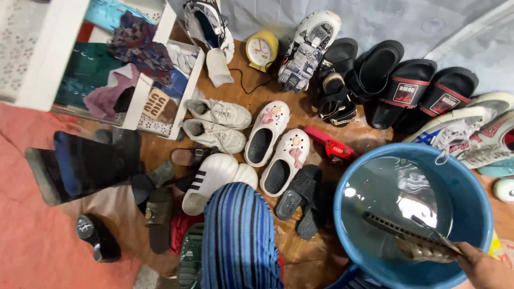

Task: Washing and scrubbing the sole of a brown sandal using a brush and a basin of water.

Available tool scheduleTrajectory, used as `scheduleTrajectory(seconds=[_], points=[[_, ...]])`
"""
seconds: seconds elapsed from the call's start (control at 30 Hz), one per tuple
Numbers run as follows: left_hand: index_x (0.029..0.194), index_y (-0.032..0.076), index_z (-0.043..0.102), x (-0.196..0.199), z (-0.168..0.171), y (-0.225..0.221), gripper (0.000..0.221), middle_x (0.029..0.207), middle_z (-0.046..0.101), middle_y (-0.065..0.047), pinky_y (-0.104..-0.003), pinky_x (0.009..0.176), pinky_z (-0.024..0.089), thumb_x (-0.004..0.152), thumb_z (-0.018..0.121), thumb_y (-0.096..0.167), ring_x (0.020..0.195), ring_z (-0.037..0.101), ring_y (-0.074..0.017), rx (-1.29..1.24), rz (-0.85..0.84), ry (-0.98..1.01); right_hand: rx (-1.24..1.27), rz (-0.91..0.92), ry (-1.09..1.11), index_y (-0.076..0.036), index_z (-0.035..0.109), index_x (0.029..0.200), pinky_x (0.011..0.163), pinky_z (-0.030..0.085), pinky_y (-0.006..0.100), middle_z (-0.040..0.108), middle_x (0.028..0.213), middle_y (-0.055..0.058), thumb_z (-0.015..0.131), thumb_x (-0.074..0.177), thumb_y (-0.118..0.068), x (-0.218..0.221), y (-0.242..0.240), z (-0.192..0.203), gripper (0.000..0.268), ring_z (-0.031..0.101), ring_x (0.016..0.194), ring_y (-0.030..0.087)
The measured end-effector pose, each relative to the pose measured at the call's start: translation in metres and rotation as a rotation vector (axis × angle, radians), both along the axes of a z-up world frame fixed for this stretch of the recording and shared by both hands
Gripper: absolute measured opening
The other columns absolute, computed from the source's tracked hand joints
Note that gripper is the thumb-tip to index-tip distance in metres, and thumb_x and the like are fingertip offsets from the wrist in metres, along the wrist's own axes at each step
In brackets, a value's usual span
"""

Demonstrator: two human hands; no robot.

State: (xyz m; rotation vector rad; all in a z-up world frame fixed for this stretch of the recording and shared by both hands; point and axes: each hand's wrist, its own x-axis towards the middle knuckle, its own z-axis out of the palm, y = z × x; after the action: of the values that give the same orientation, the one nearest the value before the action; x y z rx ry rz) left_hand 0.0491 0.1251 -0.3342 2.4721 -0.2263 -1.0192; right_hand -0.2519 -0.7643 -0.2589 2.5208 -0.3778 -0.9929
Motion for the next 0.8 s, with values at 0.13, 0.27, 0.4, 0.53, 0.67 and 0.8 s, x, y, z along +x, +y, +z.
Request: scheduleTrajectory(seconds=[0.13, 0.27, 0.4, 0.53, 0.67, 0.8], points=[[0.111, 0.009, 0.077, -0.027, -0.005, 0.015, 0.028, 0.104, 0.077, -0.009, -0.033, 0.077, 0.054, 0.092, 0.057, 0.015, 0.083, 0.065, -0.0215, 0.018, -0.080, -0.058, 0.170, -0.135, -0.085, -0.047, 0.065, 0.121, 0.088, 0.066, 0.016, 0.086, 0.099, -0.025, 0.052, 0.103, -0.044, 0.007, 0.014, 0.034, 0.022, 0.085, 0.090, -0.001], [0.110, 0.009, 0.077, -0.064, -0.016, 0.048, 0.027, 0.102, 0.077, -0.010, -0.034, 0.075, 0.054, 0.092, 0.057, 0.014, 0.080, 0.065, -0.0217, 0.032, -0.156, -0.105, 0.279, -0.078, -0.341, -0.029, 0.072, 0.120, 0.069, 0.061, 0.026, 0.082, 0.083, -0.003, 0.061, 0.101, -0.027, 0.026, -0.012, 0.035, 0.022, 0.079, 0.067, 0.014], [0.108, 0.002, 0.061, 0.049, 0.239, -0.116, 0.038, 0.110, 0.071, -0.022, -0.056, 0.085, 0.050, 0.101, 0.043, 0.034, 0.093, 0.066, -0.0441, 0.079, -0.262, -0.333, 0.932, 0.202, -0.827, 0.004, 0.066, 0.122, 0.091, 0.052, 0.045, 0.069, 0.112, 0.022, 0.057, 0.076, 0.019, 0.075, 0.086, 0.179, 0.050, 0.065, 0.095, 0.040], [0.100, 0.006, 0.069, 0.028, 0.349, -0.283, 0.028, 0.092, 0.074, -0.014, -0.043, 0.074, 0.052, 0.091, 0.061, 0.030, 0.082, 0.067, -0.0350, -0.434, -0.589, -0.465, 0.459, 0.089, -0.768, -0.008, 0.071, 0.128, 0.069, 0.054, 0.044, 0.075, 0.104, 0.017, 0.065, 0.099, -0.013, 0.074, 0.101, 0.186, 0.030, 0.069, 0.083, 0.038], [0.115, 0.009, 0.070, -0.024, 0.287, -0.412, 0.044, 0.109, 0.075, -0.002, -0.031, 0.085, 0.055, 0.084, 0.069, 0.040, 0.094, 0.069, -0.0190, -0.629, -0.814, -0.025, 0.474, 0.103, -0.913, -0.013, 0.069, 0.127, 0.071, 0.053, 0.047, 0.073, 0.100, 0.016, 0.067, 0.096, -0.016, 0.095, 0.144, 0.181, 0.032, 0.067, 0.081, 0.039], [0.112, 0.017, 0.075, -0.059, 0.188, -0.472, 0.048, 0.111, 0.076, -0.005, -0.037, 0.098, 0.057, 0.074, 0.089, 0.044, 0.111, 0.072, -0.0223, -0.803, -0.361, 0.049, 0.436, 0.036, -1.060, -0.021, 0.062, 0.113, 0.076, 0.057, 0.047, 0.069, 0.091, 0.007, 0.074, 0.094, -0.027, 0.113, 0.169, 0.107, 0.023, 0.071, 0.091, 0.035]])
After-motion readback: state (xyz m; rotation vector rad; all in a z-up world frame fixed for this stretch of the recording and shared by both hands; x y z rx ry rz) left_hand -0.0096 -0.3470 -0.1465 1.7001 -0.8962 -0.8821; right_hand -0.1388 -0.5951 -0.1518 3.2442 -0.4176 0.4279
